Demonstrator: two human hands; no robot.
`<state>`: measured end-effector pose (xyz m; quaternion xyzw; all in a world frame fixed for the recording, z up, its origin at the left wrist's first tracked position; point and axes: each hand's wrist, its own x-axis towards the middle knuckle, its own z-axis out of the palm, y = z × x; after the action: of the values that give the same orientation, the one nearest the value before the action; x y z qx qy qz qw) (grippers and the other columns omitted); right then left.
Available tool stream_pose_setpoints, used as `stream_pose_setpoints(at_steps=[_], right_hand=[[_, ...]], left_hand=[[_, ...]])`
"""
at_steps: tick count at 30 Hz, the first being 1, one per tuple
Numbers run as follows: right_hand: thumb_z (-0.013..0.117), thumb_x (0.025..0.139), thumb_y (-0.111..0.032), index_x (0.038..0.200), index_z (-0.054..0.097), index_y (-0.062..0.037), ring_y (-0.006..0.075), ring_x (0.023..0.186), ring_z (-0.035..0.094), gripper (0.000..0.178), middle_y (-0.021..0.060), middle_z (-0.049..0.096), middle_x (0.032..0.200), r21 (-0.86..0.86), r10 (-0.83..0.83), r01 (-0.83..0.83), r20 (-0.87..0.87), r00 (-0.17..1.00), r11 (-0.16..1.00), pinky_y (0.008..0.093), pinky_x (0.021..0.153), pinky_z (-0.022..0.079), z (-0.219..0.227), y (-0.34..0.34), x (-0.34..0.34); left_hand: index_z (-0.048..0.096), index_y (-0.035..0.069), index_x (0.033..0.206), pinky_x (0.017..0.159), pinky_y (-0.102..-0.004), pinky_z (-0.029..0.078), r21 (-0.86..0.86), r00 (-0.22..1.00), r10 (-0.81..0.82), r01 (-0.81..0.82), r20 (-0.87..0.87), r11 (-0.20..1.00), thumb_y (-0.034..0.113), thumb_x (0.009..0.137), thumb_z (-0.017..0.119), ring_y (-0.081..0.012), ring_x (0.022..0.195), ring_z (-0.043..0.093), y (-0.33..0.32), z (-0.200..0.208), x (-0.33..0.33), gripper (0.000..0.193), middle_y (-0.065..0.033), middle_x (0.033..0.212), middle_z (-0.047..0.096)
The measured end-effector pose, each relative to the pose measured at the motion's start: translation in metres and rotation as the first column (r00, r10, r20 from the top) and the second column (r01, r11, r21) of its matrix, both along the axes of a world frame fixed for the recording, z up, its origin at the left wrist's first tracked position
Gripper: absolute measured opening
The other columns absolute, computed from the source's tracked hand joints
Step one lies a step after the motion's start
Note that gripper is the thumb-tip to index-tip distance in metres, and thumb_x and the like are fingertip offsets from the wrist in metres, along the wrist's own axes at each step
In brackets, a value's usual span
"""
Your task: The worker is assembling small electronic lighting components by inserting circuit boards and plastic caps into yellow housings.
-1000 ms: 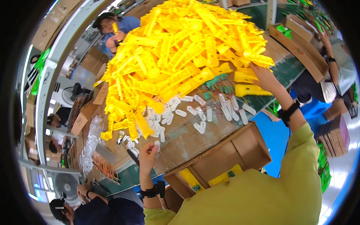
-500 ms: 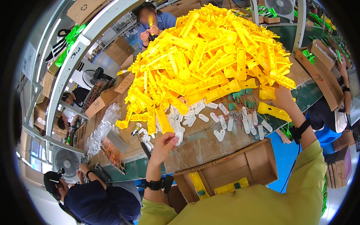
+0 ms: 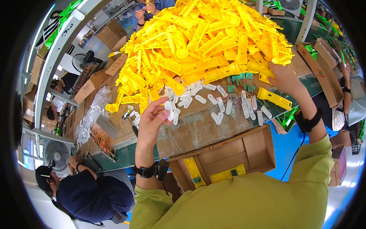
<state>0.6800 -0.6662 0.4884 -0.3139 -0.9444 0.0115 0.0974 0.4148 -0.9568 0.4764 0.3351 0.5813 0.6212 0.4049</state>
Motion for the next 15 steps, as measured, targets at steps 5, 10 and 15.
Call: stream_pose_setpoints(at_steps=[5,10,15], right_hand=[[0.061,0.068,-0.018,0.098,0.045,-0.0047,0.0302,0.086,0.05,0.037,0.0119,0.052,0.09,-0.073,0.494,-0.502,-0.107,0.863,0.862,0.0391,0.072,0.04,0.019,-0.095,-0.042],[0.064,0.066,-0.024,0.102,0.045,-0.0065,0.0236,0.082,0.051,0.044,0.0072,0.05,0.083,-0.05,0.699,-0.699,-0.029,0.715,0.713,0.0341,0.07,0.041,0.039,-0.135,-0.062],[0.067,0.056,-0.027,0.098,0.047,-0.0102,0.0181,0.075,0.051,0.049,0.0028,0.047,0.078,0.214,0.697,-0.667,-0.131,0.705,0.714,0.0282,0.064,0.041,0.054,-0.146,-0.065]], left_hand=[[0.05,0.002,0.103,0.067,-0.0205,0.042,0.141,0.99,0.053,-0.034,-0.132,0.989,0.001,0.076,0.056,-0.0091,0.076,0.053,0.001,0.021,0.021,0.028,-0.0039,0.084,0.056],[0.054,0.001,0.095,0.064,-0.0214,0.043,0.215,0.974,0.087,-0.041,-0.211,0.976,0.002,0.076,0.057,-0.0091,0.074,0.052,0.0,0.036,0.038,0.019,-0.0031,0.083,0.056],[0.059,0.003,0.089,0.059,-0.0258,0.042,0.117,0.681,0.104,-0.027,-0.725,0.993,0.002,0.073,0.059,-0.0153,0.066,0.053,-0.006,0.048,0.06,0.016,-0.008,0.075,0.057]])
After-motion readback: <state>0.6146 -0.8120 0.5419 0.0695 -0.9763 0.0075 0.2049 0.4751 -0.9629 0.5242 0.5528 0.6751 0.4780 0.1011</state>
